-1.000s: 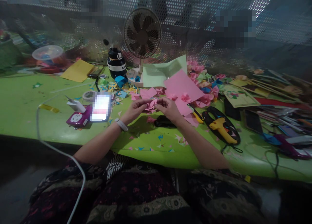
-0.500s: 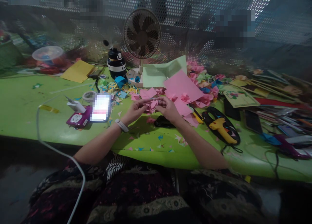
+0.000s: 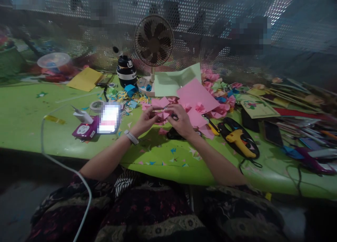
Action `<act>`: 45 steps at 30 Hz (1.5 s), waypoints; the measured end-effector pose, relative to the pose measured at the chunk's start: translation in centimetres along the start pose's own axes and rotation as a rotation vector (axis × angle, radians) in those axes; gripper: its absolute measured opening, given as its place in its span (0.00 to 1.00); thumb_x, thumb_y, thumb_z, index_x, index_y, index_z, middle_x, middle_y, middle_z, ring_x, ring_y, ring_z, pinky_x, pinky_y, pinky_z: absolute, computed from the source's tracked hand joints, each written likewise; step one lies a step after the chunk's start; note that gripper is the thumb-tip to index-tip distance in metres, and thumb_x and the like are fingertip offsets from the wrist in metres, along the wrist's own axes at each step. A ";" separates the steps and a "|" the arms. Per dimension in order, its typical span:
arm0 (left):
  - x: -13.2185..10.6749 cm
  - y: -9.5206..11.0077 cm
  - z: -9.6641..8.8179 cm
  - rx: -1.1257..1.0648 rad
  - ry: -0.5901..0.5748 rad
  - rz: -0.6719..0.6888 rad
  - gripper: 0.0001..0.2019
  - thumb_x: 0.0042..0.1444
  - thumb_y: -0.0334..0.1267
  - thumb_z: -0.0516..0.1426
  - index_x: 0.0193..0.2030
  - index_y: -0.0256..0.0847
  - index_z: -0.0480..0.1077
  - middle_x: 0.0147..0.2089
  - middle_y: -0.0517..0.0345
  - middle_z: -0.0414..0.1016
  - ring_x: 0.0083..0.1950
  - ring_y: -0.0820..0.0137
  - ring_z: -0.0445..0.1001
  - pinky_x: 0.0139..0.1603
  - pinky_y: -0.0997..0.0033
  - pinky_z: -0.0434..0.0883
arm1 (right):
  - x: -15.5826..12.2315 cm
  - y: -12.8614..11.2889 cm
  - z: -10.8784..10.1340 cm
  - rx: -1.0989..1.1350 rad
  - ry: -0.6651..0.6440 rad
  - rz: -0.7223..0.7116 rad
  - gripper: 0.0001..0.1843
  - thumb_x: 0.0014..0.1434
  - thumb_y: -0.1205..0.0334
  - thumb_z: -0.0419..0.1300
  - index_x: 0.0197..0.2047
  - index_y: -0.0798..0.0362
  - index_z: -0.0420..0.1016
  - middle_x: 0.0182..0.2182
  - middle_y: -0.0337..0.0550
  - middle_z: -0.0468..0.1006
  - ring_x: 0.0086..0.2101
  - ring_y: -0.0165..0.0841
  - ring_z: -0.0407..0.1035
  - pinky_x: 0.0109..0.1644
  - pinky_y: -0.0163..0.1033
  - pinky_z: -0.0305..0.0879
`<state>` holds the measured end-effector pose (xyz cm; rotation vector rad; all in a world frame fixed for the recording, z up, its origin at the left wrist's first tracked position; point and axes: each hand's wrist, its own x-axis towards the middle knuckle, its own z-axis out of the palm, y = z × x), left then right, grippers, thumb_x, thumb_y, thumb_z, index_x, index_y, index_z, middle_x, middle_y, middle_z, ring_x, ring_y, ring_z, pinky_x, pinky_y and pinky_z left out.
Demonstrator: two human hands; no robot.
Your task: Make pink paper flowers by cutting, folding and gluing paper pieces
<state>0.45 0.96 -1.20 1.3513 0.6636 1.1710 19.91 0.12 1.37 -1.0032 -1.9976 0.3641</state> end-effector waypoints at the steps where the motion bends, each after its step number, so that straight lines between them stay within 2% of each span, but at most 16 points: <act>1: 0.0 -0.1 0.0 -0.004 0.001 0.001 0.24 0.54 0.45 0.69 0.53 0.37 0.71 0.37 0.56 0.80 0.39 0.71 0.81 0.46 0.67 0.80 | 0.0 0.0 0.0 -0.011 0.005 -0.012 0.13 0.60 0.67 0.58 0.46 0.48 0.78 0.51 0.51 0.77 0.56 0.44 0.68 0.63 0.52 0.64; 6: 0.1 -0.2 -0.1 -0.003 0.023 -0.036 0.26 0.51 0.51 0.69 0.52 0.36 0.75 0.41 0.52 0.82 0.41 0.67 0.82 0.47 0.63 0.81 | 0.0 0.5 0.1 -0.016 0.043 -0.048 0.10 0.62 0.65 0.60 0.44 0.47 0.81 0.50 0.47 0.81 0.55 0.43 0.71 0.62 0.54 0.65; 12: -0.1 0.2 0.1 0.000 0.011 -0.084 0.26 0.50 0.55 0.69 0.47 0.35 0.78 0.39 0.50 0.83 0.41 0.63 0.84 0.47 0.60 0.81 | 0.0 1.2 0.3 0.125 0.039 -0.041 0.09 0.61 0.64 0.62 0.44 0.48 0.82 0.48 0.47 0.83 0.54 0.41 0.74 0.62 0.52 0.68; 18: -0.2 0.3 0.4 -0.028 -0.004 -0.058 0.24 0.50 0.55 0.69 0.44 0.36 0.79 0.39 0.50 0.84 0.39 0.66 0.83 0.47 0.61 0.82 | 0.0 1.3 0.5 0.198 0.118 -0.058 0.09 0.58 0.67 0.63 0.38 0.47 0.84 0.45 0.45 0.85 0.52 0.39 0.75 0.62 0.52 0.68; 22: -0.2 0.3 0.3 -0.021 0.003 -0.055 0.23 0.51 0.54 0.69 0.44 0.36 0.79 0.40 0.50 0.84 0.39 0.66 0.83 0.48 0.61 0.82 | 0.0 1.3 0.6 0.208 0.097 -0.057 0.13 0.58 0.67 0.62 0.42 0.44 0.85 0.49 0.43 0.85 0.55 0.40 0.75 0.65 0.54 0.66; 28: -0.5 0.2 0.9 -0.060 0.037 -0.060 0.23 0.50 0.54 0.69 0.44 0.36 0.79 0.39 0.51 0.84 0.39 0.66 0.83 0.48 0.60 0.81 | -0.2 1.6 1.0 0.167 0.091 -0.103 0.13 0.61 0.64 0.61 0.44 0.43 0.86 0.47 0.41 0.86 0.56 0.42 0.75 0.66 0.57 0.66; 32: -0.9 0.0 1.6 -0.082 0.114 -0.042 0.23 0.50 0.55 0.69 0.40 0.36 0.78 0.37 0.52 0.83 0.36 0.68 0.82 0.46 0.63 0.80 | -0.7 1.0 1.7 0.116 0.043 -0.088 0.16 0.65 0.63 0.58 0.51 0.45 0.84 0.52 0.44 0.83 0.58 0.41 0.74 0.65 0.55 0.68; 36: -1.1 -0.2 2.0 -0.105 0.139 -0.026 0.23 0.50 0.55 0.69 0.40 0.35 0.76 0.35 0.54 0.82 0.35 0.69 0.81 0.44 0.64 0.80 | -0.9 0.3 2.0 0.068 -0.005 -0.095 0.19 0.67 0.62 0.55 0.55 0.46 0.82 0.55 0.45 0.81 0.61 0.41 0.71 0.68 0.56 0.64; 39: -0.9 -0.1 1.8 -0.097 0.141 -0.027 0.22 0.50 0.54 0.69 0.39 0.36 0.76 0.34 0.55 0.81 0.34 0.68 0.81 0.43 0.64 0.80 | -0.8 0.0 1.7 0.048 0.011 -0.095 0.19 0.66 0.61 0.55 0.55 0.48 0.82 0.54 0.47 0.82 0.60 0.41 0.72 0.68 0.55 0.64; 42: -0.7 0.2 1.6 -0.082 0.155 -0.019 0.22 0.50 0.54 0.69 0.41 0.36 0.77 0.36 0.54 0.83 0.36 0.67 0.82 0.43 0.63 0.81 | -0.6 -0.2 0.7 0.074 0.048 -0.083 0.21 0.62 0.60 0.60 0.58 0.50 0.79 0.57 0.50 0.80 0.60 0.43 0.71 0.67 0.55 0.65; 45: -0.6 0.6 1.3 -0.069 0.090 -0.015 0.23 0.51 0.54 0.68 0.43 0.36 0.76 0.40 0.50 0.84 0.40 0.64 0.84 0.46 0.62 0.81 | -0.2 0.1 -0.2 0.185 0.071 0.045 0.23 0.60 0.59 0.59 0.58 0.52 0.78 0.57 0.51 0.79 0.57 0.43 0.72 0.62 0.53 0.69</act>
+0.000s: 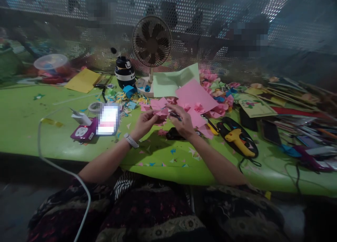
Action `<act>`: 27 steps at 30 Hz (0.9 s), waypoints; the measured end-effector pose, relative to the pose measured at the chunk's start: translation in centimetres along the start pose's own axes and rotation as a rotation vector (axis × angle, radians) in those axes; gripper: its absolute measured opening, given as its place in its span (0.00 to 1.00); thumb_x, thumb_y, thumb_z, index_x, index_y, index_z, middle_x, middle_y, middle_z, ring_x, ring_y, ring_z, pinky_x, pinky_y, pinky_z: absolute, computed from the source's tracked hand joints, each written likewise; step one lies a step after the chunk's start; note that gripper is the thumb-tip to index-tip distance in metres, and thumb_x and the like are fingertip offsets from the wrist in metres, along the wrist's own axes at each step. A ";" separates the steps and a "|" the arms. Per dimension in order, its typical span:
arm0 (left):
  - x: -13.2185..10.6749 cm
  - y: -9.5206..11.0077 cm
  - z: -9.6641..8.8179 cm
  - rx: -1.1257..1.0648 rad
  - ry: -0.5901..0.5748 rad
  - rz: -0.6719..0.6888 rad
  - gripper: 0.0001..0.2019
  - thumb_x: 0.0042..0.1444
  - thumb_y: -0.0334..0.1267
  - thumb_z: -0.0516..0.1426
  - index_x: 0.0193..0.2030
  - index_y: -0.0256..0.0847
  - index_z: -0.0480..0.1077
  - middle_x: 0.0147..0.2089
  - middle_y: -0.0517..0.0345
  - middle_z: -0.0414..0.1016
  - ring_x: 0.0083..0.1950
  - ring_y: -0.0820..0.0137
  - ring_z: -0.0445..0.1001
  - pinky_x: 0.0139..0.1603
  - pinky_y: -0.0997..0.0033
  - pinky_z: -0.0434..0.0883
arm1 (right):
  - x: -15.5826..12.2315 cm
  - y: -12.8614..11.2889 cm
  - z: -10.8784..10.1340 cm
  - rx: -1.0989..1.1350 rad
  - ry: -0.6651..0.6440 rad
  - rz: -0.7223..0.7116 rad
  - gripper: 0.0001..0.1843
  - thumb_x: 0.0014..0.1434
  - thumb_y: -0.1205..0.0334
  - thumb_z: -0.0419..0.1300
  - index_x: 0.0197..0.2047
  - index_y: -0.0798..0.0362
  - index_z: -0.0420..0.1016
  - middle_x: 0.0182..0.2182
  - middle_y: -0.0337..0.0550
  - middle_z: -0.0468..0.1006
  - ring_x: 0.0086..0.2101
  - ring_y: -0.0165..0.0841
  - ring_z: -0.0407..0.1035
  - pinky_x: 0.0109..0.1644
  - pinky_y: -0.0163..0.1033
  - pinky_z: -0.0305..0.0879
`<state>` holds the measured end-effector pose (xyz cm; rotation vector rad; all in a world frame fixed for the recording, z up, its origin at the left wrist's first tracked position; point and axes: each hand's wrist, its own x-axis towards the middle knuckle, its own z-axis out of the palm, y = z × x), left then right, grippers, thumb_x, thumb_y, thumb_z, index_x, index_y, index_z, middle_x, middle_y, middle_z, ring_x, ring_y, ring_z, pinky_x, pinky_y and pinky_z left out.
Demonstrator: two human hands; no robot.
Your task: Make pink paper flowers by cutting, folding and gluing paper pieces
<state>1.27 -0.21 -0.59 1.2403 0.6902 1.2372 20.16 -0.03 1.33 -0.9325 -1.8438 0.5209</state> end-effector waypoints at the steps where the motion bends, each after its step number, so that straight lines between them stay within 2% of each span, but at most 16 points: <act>1: 0.0 0.1 -0.1 0.008 -0.033 0.003 0.23 0.52 0.54 0.68 0.43 0.36 0.76 0.41 0.49 0.84 0.40 0.64 0.84 0.47 0.62 0.81 | 0.2 0.1 -0.2 0.042 0.003 0.073 0.21 0.60 0.58 0.59 0.56 0.52 0.79 0.54 0.51 0.80 0.53 0.43 0.74 0.58 0.52 0.72; 4: 0.0 0.2 -0.3 0.048 -0.077 0.050 0.21 0.55 0.51 0.67 0.47 0.36 0.75 0.39 0.51 0.83 0.40 0.65 0.84 0.46 0.63 0.81 | 0.7 0.4 -0.3 0.170 -0.032 0.272 0.15 0.58 0.53 0.62 0.42 0.54 0.81 0.38 0.47 0.83 0.37 0.37 0.76 0.44 0.46 0.75; 7: 0.1 0.0 -0.7 0.152 -0.030 0.154 0.21 0.58 0.44 0.65 0.56 0.38 0.73 0.39 0.52 0.83 0.41 0.67 0.84 0.45 0.67 0.81 | 0.8 0.2 -0.1 0.305 -0.057 0.367 0.13 0.53 0.51 0.66 0.35 0.53 0.78 0.29 0.40 0.80 0.29 0.32 0.73 0.38 0.41 0.74; 10: 0.2 0.0 -0.9 0.295 0.022 0.270 0.15 0.59 0.40 0.64 0.52 0.39 0.78 0.47 0.47 0.83 0.45 0.66 0.83 0.46 0.68 0.80 | 0.9 -0.3 -0.1 0.394 -0.053 0.444 0.14 0.53 0.50 0.68 0.34 0.52 0.75 0.28 0.38 0.78 0.28 0.31 0.73 0.37 0.39 0.74; 12: 0.4 0.0 -1.1 0.394 0.035 0.363 0.11 0.60 0.39 0.63 0.47 0.40 0.81 0.50 0.46 0.83 0.50 0.64 0.82 0.51 0.63 0.80 | 0.9 -0.6 -0.2 0.412 -0.036 0.478 0.14 0.53 0.50 0.68 0.33 0.51 0.74 0.28 0.37 0.77 0.28 0.30 0.72 0.35 0.37 0.73; 15: 0.6 0.1 -1.2 0.542 0.021 0.484 0.09 0.61 0.38 0.62 0.46 0.44 0.82 0.52 0.48 0.83 0.54 0.63 0.81 0.60 0.56 0.76 | 1.1 -0.6 -0.4 0.377 -0.035 0.466 0.16 0.52 0.49 0.70 0.32 0.51 0.72 0.26 0.35 0.75 0.27 0.28 0.71 0.33 0.35 0.72; 21: 0.6 -0.4 -2.0 0.756 -0.028 0.584 0.13 0.64 0.36 0.59 0.53 0.44 0.80 0.59 0.44 0.79 0.58 0.60 0.79 0.62 0.51 0.74 | 0.9 -0.6 -0.3 0.417 -0.217 0.551 0.17 0.51 0.49 0.72 0.34 0.54 0.78 0.28 0.40 0.80 0.26 0.31 0.76 0.34 0.39 0.78; 27: 0.6 -0.5 -2.4 0.865 -0.062 0.664 0.12 0.64 0.35 0.59 0.52 0.47 0.79 0.62 0.45 0.76 0.64 0.58 0.75 0.65 0.47 0.71 | 0.7 -0.4 -0.1 0.435 -0.241 0.550 0.15 0.52 0.50 0.70 0.32 0.53 0.78 0.28 0.40 0.81 0.29 0.34 0.79 0.37 0.42 0.80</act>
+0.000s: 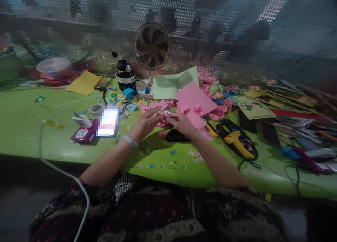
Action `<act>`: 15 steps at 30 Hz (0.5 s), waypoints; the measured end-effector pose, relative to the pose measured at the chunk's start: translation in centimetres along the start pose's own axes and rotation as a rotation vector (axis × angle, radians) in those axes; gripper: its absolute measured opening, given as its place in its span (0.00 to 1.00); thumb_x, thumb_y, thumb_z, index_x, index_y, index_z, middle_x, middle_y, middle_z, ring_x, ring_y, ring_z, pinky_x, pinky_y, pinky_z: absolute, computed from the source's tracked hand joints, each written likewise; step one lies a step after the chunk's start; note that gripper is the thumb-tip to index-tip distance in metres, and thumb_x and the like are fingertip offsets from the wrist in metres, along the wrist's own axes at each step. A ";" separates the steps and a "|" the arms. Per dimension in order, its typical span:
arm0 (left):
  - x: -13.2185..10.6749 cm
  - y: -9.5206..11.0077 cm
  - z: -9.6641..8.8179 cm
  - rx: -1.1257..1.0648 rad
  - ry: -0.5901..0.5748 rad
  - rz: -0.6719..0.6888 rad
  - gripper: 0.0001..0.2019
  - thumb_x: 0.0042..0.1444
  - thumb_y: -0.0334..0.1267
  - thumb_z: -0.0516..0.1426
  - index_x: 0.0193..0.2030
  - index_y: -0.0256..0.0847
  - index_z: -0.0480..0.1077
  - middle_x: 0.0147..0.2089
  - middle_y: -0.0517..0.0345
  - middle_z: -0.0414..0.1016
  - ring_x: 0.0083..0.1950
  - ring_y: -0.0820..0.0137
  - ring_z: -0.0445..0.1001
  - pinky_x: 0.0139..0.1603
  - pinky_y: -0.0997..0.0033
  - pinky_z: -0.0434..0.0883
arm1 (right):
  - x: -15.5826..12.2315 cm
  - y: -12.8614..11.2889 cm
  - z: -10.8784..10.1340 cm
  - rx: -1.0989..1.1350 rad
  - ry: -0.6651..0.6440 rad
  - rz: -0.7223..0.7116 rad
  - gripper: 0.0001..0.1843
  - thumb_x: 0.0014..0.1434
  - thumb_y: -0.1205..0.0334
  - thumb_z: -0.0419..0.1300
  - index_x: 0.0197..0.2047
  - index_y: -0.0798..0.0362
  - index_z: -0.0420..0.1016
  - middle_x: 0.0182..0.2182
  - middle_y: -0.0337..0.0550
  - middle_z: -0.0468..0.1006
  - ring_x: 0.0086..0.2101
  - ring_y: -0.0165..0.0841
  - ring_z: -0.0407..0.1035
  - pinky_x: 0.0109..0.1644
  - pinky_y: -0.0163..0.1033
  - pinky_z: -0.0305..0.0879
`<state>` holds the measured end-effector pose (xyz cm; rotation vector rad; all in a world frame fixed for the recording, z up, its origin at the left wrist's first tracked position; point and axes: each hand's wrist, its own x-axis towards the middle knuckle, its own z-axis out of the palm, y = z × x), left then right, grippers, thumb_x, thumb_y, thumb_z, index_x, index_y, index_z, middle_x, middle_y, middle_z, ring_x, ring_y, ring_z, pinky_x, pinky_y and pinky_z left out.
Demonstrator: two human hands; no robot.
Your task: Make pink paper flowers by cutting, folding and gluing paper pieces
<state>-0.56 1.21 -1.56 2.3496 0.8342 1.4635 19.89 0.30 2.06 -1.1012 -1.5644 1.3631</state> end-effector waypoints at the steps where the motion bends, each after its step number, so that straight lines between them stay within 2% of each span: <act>1: 0.0 0.1 0.0 -0.002 -0.006 0.006 0.12 0.65 0.35 0.58 0.52 0.46 0.79 0.62 0.45 0.76 0.64 0.58 0.74 0.66 0.46 0.70 | 0.0 0.1 0.0 -0.012 0.001 -0.012 0.15 0.52 0.49 0.70 0.32 0.53 0.78 0.28 0.40 0.81 0.29 0.34 0.79 0.38 0.42 0.80; 6: -0.2 0.8 0.3 0.109 -0.057 0.034 0.13 0.65 0.34 0.56 0.53 0.45 0.78 0.65 0.45 0.74 0.68 0.58 0.70 0.70 0.45 0.66 | 0.1 0.6 0.3 0.032 -0.044 -0.033 0.14 0.55 0.50 0.68 0.34 0.51 0.75 0.31 0.40 0.81 0.34 0.36 0.80 0.43 0.43 0.80; 10: -0.5 0.9 0.7 0.137 -0.044 0.015 0.14 0.64 0.32 0.57 0.54 0.45 0.78 0.68 0.45 0.71 0.72 0.57 0.66 0.73 0.43 0.60 | 0.2 0.8 0.7 0.069 -0.049 -0.045 0.10 0.58 0.54 0.66 0.37 0.50 0.75 0.33 0.40 0.81 0.35 0.35 0.80 0.47 0.44 0.79; 12: -0.6 1.0 1.0 0.065 -0.026 -0.017 0.14 0.64 0.33 0.57 0.53 0.46 0.78 0.67 0.46 0.72 0.71 0.57 0.67 0.72 0.42 0.61 | 0.2 0.8 0.7 0.067 -0.052 -0.038 0.08 0.59 0.56 0.65 0.38 0.50 0.75 0.33 0.40 0.82 0.35 0.35 0.80 0.47 0.44 0.79; 15: -0.4 1.6 1.2 -0.215 -0.020 -0.059 0.15 0.63 0.33 0.57 0.55 0.46 0.78 0.61 0.46 0.77 0.63 0.59 0.75 0.66 0.48 0.71 | 0.1 0.2 0.4 0.072 -0.070 -0.019 0.07 0.59 0.58 0.65 0.38 0.51 0.76 0.33 0.40 0.82 0.32 0.33 0.79 0.46 0.43 0.79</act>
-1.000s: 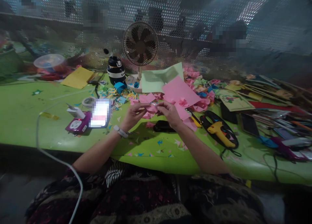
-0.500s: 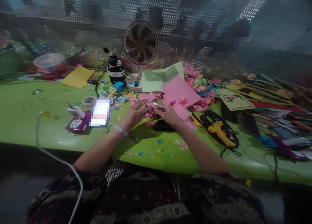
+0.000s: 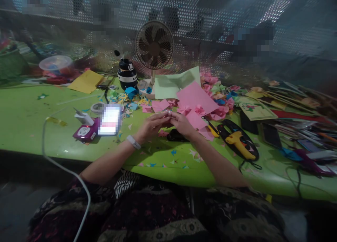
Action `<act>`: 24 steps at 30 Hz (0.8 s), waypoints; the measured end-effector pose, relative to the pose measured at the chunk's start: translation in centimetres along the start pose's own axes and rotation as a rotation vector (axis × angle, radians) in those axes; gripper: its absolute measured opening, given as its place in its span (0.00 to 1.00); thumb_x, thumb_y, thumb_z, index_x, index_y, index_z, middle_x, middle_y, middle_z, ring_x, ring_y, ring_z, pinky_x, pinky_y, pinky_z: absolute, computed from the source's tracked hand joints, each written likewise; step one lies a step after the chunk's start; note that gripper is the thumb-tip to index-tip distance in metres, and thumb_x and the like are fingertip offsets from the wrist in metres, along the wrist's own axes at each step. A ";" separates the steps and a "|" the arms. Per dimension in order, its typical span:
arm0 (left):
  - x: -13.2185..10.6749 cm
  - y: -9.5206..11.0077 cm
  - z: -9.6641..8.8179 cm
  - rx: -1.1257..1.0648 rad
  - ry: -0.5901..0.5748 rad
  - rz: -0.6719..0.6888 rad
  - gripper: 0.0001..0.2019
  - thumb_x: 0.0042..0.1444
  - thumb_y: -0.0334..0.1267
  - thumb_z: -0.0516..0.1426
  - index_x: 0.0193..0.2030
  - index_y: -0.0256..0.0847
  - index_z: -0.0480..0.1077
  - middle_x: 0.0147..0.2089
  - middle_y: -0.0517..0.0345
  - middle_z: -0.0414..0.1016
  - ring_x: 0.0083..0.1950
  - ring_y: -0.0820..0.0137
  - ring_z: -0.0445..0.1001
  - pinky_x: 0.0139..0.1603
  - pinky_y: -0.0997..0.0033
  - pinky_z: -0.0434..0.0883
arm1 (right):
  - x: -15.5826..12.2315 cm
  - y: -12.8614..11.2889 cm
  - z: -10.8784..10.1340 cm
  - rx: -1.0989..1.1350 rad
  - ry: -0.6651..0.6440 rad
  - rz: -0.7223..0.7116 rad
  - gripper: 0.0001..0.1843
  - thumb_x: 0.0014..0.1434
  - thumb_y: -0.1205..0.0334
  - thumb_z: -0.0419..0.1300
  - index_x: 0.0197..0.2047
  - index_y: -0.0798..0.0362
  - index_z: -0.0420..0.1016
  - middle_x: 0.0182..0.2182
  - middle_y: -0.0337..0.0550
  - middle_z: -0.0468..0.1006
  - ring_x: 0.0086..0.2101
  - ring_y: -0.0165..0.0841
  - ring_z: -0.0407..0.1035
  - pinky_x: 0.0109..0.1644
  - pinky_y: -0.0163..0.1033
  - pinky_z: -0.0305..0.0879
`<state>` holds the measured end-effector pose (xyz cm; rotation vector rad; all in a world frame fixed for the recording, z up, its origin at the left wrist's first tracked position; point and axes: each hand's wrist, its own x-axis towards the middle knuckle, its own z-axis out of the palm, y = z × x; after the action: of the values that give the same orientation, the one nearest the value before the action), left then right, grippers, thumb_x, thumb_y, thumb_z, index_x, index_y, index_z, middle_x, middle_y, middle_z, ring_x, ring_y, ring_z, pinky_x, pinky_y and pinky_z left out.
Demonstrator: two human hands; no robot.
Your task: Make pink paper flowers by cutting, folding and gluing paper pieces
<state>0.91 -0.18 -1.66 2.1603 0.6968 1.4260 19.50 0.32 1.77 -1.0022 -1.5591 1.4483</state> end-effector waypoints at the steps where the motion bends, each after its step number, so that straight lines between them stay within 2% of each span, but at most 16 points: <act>1: 0.1 0.3 0.0 -0.111 0.010 -0.029 0.18 0.62 0.34 0.58 0.59 0.46 0.75 0.61 0.45 0.77 0.63 0.58 0.75 0.65 0.49 0.72 | -0.1 -0.3 -0.1 0.016 -0.006 0.011 0.07 0.59 0.58 0.65 0.38 0.52 0.76 0.32 0.40 0.83 0.32 0.32 0.79 0.45 0.43 0.79; 3: 0.5 1.0 -0.4 -0.291 0.115 -0.129 0.28 0.59 0.37 0.62 0.67 0.49 0.67 0.69 0.46 0.70 0.68 0.57 0.71 0.65 0.52 0.73 | -0.3 -0.9 -0.4 0.076 -0.009 0.038 0.07 0.59 0.58 0.66 0.38 0.52 0.76 0.32 0.40 0.83 0.31 0.32 0.80 0.45 0.42 0.79; 5: 0.9 1.4 -0.9 -0.430 0.217 -0.223 0.29 0.58 0.40 0.64 0.67 0.50 0.67 0.69 0.48 0.70 0.68 0.58 0.70 0.63 0.55 0.74 | -0.5 -1.4 -0.7 0.149 -0.008 0.068 0.08 0.58 0.58 0.68 0.40 0.52 0.77 0.32 0.41 0.84 0.32 0.32 0.80 0.44 0.41 0.79; 9: 1.3 1.2 -1.4 -0.617 0.214 -0.416 0.15 0.57 0.46 0.66 0.50 0.45 0.80 0.52 0.51 0.82 0.52 0.64 0.80 0.55 0.61 0.79 | -0.8 -1.9 -0.9 0.232 -0.027 0.133 0.09 0.57 0.58 0.69 0.40 0.53 0.79 0.30 0.42 0.84 0.30 0.31 0.80 0.42 0.39 0.79; 12: 1.3 0.8 -1.3 -0.654 0.212 -0.504 0.16 0.53 0.49 0.68 0.44 0.44 0.83 0.44 0.53 0.84 0.44 0.66 0.82 0.48 0.63 0.81 | -0.8 -1.9 -0.8 0.274 -0.031 0.164 0.09 0.55 0.59 0.70 0.38 0.53 0.80 0.29 0.41 0.84 0.29 0.30 0.79 0.40 0.38 0.78; 17: 1.3 0.9 -1.1 -0.660 0.261 -0.563 0.19 0.47 0.54 0.71 0.39 0.42 0.83 0.39 0.54 0.84 0.38 0.68 0.82 0.43 0.64 0.82 | -0.7 -2.0 -0.7 0.300 -0.032 0.179 0.08 0.53 0.61 0.71 0.36 0.52 0.80 0.27 0.38 0.82 0.26 0.29 0.76 0.37 0.36 0.78; 24: 1.4 1.1 -1.2 -0.659 0.245 -0.554 0.19 0.47 0.55 0.70 0.36 0.41 0.83 0.36 0.55 0.83 0.35 0.68 0.81 0.41 0.65 0.82 | -0.8 -1.9 -0.7 0.266 -0.043 0.184 0.09 0.50 0.61 0.72 0.36 0.53 0.80 0.26 0.38 0.81 0.24 0.28 0.74 0.35 0.36 0.76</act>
<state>0.41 0.00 0.45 1.1883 0.7064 1.3630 20.40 -0.20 3.70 -0.9796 -1.2861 1.7617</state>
